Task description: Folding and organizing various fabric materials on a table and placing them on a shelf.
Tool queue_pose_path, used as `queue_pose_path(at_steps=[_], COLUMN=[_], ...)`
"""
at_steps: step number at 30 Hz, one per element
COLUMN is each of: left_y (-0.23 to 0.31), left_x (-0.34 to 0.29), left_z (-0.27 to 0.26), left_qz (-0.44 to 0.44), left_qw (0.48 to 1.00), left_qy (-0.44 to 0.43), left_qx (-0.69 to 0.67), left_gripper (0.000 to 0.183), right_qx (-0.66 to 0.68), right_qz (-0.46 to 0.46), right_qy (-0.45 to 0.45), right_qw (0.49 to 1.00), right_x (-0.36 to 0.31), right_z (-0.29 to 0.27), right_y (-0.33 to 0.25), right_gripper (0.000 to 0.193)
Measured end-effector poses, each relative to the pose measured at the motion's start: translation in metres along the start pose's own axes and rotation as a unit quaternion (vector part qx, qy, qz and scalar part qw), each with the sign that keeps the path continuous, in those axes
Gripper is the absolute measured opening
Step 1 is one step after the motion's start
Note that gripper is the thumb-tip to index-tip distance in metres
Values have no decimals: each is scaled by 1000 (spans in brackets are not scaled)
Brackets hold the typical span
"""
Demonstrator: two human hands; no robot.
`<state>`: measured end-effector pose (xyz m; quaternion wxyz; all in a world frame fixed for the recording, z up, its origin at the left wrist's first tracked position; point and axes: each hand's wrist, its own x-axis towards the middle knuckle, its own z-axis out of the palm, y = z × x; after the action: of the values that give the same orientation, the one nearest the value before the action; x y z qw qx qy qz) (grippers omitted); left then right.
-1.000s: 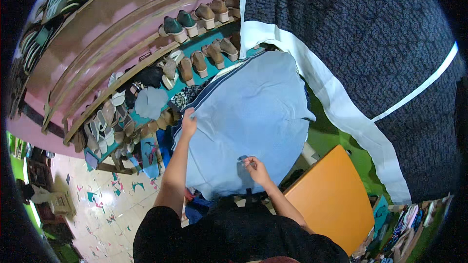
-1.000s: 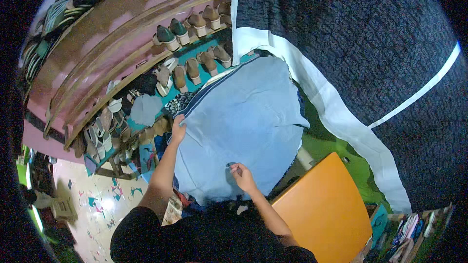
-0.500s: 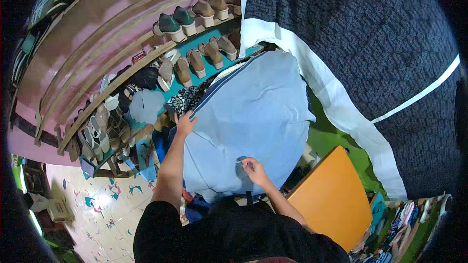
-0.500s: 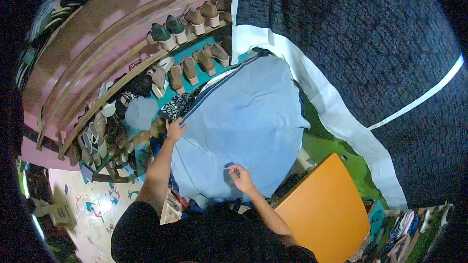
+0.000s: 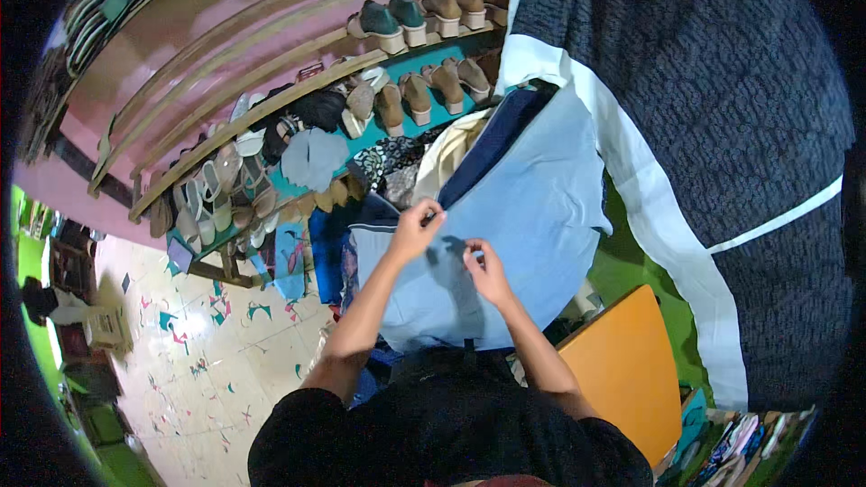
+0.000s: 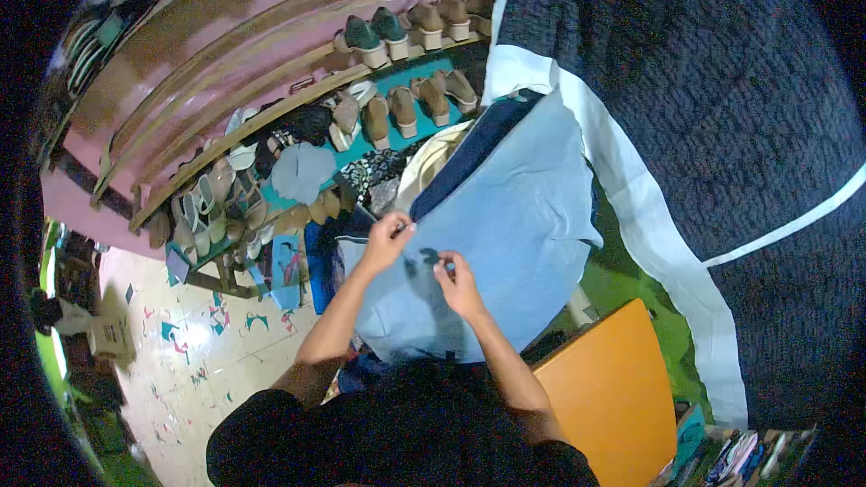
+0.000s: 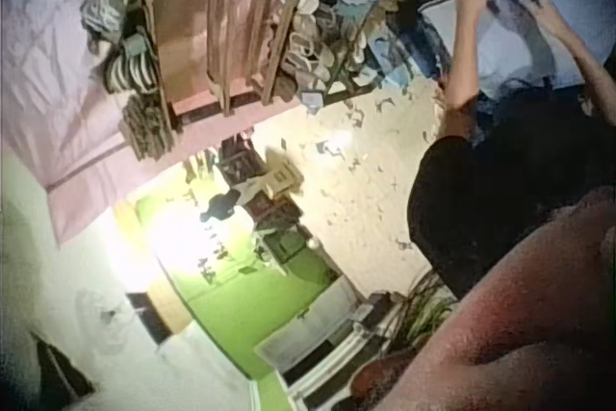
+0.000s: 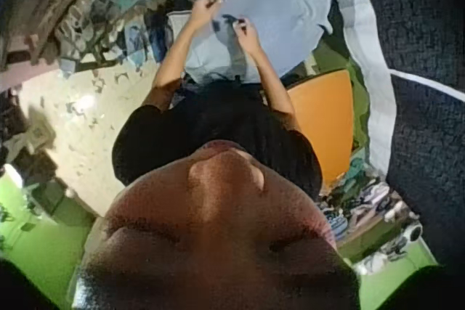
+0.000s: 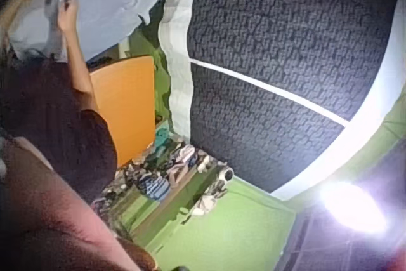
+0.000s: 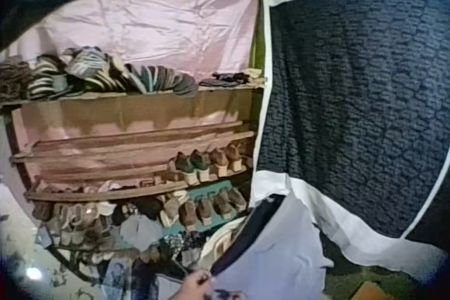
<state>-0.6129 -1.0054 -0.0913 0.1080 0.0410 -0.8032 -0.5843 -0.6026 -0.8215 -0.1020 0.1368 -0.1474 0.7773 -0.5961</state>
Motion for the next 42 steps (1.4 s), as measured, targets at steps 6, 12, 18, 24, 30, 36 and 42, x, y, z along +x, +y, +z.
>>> queue_pose_path(at_steps=[6, 12, 18, 24, 30, 36, 42], left_y=[0, 11, 31, 88, 82, 113, 131], left_x=[-54, -79, -103, -145, -192, -224, -232], left_z=[49, 61, 66, 113, 129, 135, 140], left_qz=[-60, -85, -43, -11, 8, 3, 90], left_qw=[989, 993, 981, 992, 975, 982, 978], left_qy=[119, 78, 184, 125, 223, 188, 121], left_qx=[-60, -13, 34, 6, 1, -16, -147], left_gripper=[20, 16, 12, 13, 11, 13, 12], right_qx=[71, 162, 333, 263, 333, 415, 488], right_qz=[86, 97, 109, 121, 149, 208, 295], right_qy=[6, 138, 77, 18, 51, 55, 98], right_qw=[994, 972, 933, 957, 930, 884, 816], right_x=[14, -14, -54, -81, -133, -160, -163], right_z=[21, 19, -6, -36, -54, -64, -76], right_y=[7, 47, 20, 22, 17, 7, 27], right_gripper=[19, 8, 12, 17, 10, 24, 25])
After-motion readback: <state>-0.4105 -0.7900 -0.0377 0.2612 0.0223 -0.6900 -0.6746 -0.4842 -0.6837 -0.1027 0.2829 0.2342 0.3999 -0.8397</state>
